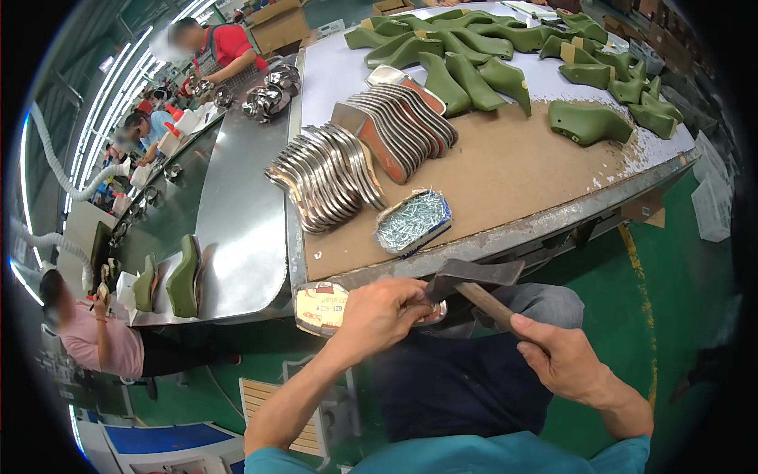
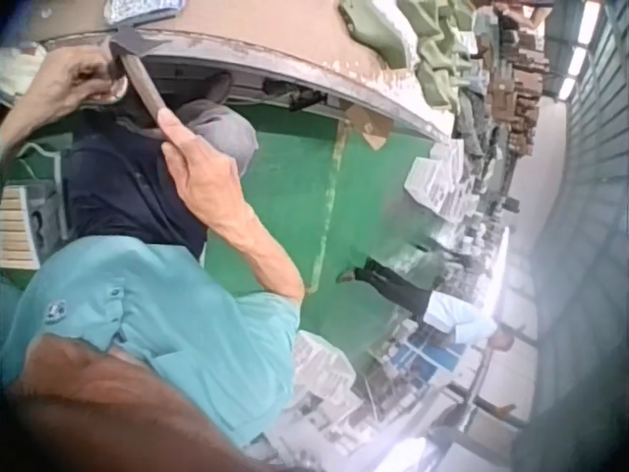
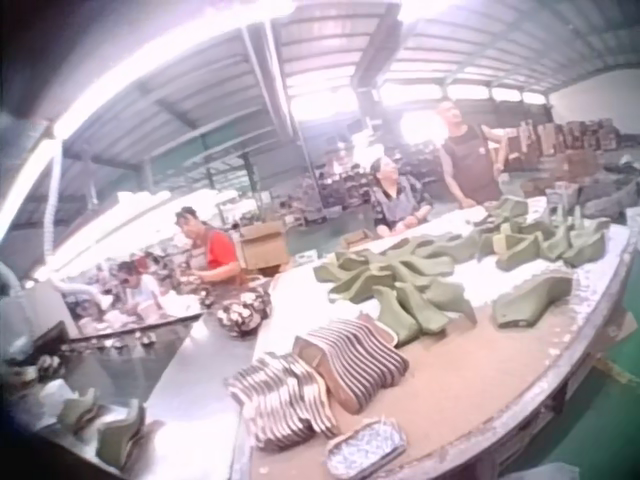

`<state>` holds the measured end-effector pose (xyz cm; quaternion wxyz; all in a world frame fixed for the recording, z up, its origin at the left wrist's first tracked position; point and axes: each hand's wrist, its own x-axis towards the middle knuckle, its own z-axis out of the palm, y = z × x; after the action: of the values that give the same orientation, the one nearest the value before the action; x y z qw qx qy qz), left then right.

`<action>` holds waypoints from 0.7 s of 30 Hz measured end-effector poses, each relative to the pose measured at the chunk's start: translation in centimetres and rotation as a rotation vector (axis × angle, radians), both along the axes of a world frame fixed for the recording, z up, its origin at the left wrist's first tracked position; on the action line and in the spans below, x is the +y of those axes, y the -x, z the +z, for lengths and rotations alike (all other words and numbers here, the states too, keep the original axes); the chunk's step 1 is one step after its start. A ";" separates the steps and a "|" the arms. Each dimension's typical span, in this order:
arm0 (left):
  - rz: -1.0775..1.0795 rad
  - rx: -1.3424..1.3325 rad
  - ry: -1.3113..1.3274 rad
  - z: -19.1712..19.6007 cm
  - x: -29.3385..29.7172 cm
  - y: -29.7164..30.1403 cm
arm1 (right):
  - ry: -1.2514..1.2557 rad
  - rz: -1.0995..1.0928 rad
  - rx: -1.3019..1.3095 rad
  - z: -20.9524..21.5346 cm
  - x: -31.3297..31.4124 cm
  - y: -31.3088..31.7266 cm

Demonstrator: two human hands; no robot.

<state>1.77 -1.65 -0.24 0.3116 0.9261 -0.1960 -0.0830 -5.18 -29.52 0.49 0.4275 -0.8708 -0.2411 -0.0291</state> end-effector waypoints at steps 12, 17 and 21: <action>-0.106 -0.112 -0.299 1.0 1.7 0.6 | -0.306 -0.099 0.039 -2.1 -1.4 0.5; -0.116 -0.146 -0.319 0.9 1.1 0.7 | -0.228 -0.056 -0.061 -2.3 -1.2 0.5; -0.104 -0.146 -0.322 0.5 1.2 1.0 | -0.187 -0.101 -0.059 -0.4 -1.4 0.3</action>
<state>0.82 -0.44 0.26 0.1394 0.9562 -0.2498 -0.0619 -5.47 -30.88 0.12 0.4975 -0.8370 -0.2056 -0.0984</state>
